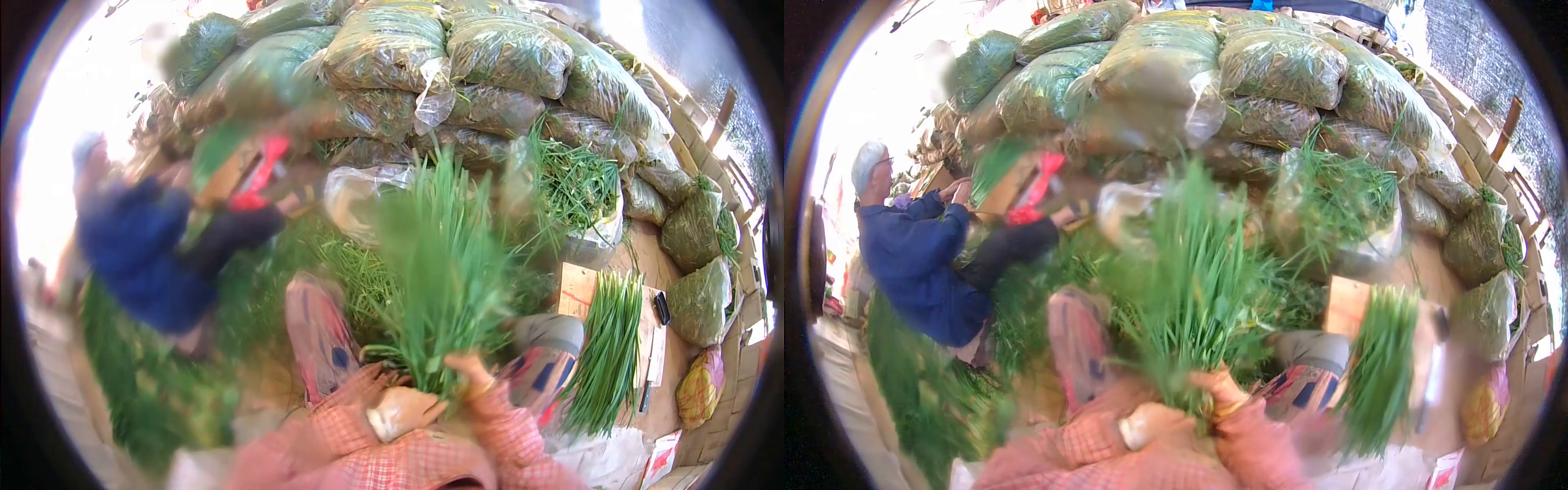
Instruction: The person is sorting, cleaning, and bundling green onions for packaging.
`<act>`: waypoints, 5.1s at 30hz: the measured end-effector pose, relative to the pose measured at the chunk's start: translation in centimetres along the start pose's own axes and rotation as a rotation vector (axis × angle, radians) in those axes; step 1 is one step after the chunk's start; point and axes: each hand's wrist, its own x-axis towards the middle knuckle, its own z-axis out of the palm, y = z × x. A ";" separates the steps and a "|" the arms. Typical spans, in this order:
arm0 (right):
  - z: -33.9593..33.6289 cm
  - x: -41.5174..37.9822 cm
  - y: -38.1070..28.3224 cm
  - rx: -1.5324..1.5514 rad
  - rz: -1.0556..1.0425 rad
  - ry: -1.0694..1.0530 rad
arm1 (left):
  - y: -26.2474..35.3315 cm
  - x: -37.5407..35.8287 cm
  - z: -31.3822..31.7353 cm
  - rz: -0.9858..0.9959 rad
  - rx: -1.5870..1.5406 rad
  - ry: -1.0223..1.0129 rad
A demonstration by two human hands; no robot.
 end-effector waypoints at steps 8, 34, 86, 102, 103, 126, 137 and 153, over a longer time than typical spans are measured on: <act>-4.3 3.6 1.7 -0.072 0.123 -0.090 | -10.6 -6.6 -10.3 0.022 -1.125 0.115; -2.2 1.6 -1.7 -0.392 0.539 -0.244 | -10.3 7.5 -14.2 0.376 -1.934 0.560; -3.8 8.4 2.7 -1.584 -0.760 -0.169 | 7.5 6.3 -31.0 0.349 -1.065 0.857; -12.4 9.0 5.6 -1.970 0.373 -0.202 | 6.9 -3.1 -45.8 0.751 -1.231 0.474; -13.2 8.9 4.4 -1.853 0.262 -0.362 | 7.4 -2.8 -45.5 0.740 -1.152 0.519; -1.0 0.3 4.0 0.426 0.362 -0.464 | -18.9 -8.2 -25.3 0.048 -1.347 1.043; -7.2 -0.5 3.6 0.361 0.366 -0.339 | -20.7 -13.0 -19.2 -0.585 -1.051 1.751; 12.1 11.1 9.0 -1.626 -0.984 -0.744 | -24.1 -21.7 -14.0 -0.520 -0.930 2.228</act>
